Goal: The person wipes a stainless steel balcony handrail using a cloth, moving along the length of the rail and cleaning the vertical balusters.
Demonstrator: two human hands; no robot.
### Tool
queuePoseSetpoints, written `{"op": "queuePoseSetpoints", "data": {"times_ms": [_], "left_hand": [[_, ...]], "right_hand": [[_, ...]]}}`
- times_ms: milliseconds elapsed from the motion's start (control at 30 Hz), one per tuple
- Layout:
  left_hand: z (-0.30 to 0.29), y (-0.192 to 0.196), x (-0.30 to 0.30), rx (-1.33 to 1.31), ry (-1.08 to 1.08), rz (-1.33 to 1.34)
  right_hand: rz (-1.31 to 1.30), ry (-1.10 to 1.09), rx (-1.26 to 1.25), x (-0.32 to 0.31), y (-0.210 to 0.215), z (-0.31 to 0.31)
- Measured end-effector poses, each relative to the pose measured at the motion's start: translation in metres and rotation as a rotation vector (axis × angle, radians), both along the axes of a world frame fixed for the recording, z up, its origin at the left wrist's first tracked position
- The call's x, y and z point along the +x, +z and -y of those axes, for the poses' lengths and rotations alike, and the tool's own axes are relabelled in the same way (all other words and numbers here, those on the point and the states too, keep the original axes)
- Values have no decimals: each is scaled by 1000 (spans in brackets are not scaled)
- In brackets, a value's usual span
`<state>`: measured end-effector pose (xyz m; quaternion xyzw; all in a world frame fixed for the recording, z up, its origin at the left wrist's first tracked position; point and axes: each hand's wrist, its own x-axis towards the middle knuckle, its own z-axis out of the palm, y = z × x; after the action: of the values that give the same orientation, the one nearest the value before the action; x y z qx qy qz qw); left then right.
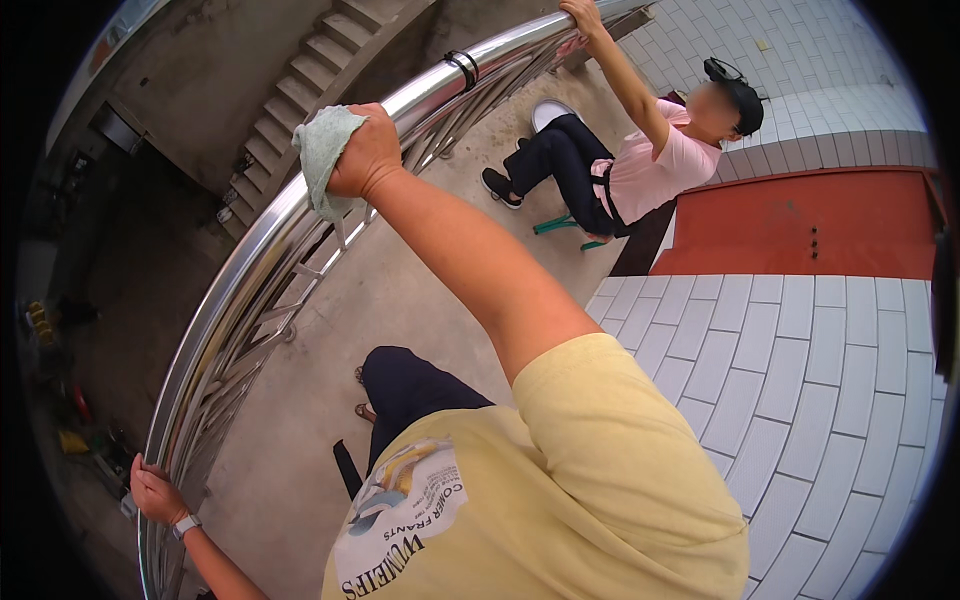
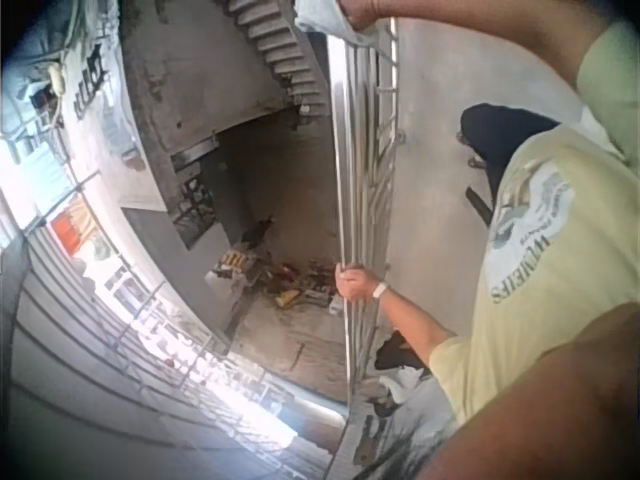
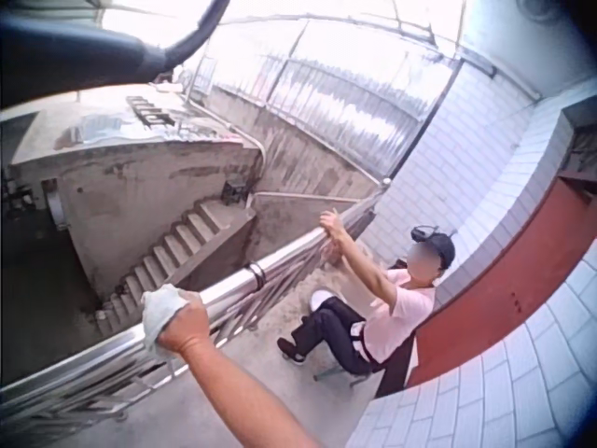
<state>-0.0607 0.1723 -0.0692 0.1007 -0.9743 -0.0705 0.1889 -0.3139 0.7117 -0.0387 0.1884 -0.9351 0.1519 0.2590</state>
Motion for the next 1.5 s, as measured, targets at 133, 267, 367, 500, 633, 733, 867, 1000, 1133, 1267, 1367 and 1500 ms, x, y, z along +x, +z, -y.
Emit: {"op": "queuePoseSetpoints", "data": {"times_ms": [133, 267, 367, 500, 633, 733, 867, 1000, 1133, 1267, 1367, 1500], "left_hand": [[6, -7, 5, -4, -14, -31], [5, -6, 6, -18, -14, -47], [9, -7, 7, -32, -11, -46], [16, -8, 9, -2, 21, -33], [11, -10, 5, 10, 39, -12], [13, -11, 9, -8, 30, -37], [8, -10, 8, -5, 33, -52], [3, -9, 4, 19, 42, -49], [9, -13, 6, 7, 32, -82], [8, -10, 11, 16, 45, -77], [-4, 0, 5, -17, 25, -112], [-3, -1, 1, -90, 14, -125]], "right_hand": [[-76, 0, -98, -1, -8, 4], [-10, 29, -80, 3, -5, 0], [-51, 46, -114, 1, -8, 0], [-109, 21, -136, -1, -11, 5], [-101, 16, -82, 0, -9, 1], [-84, 25, -75, 0, -7, 2], [-71, 26, -64, 4, -2, 0], [35, 18, 25, 3, -5, -5], [20, 34, 12, 3, -5, -5], [88, 30, 93, 4, -2, -1], [25, 12, 168, 2, -3, 0], [-49, 23, 131, 3, -5, -4]]}}
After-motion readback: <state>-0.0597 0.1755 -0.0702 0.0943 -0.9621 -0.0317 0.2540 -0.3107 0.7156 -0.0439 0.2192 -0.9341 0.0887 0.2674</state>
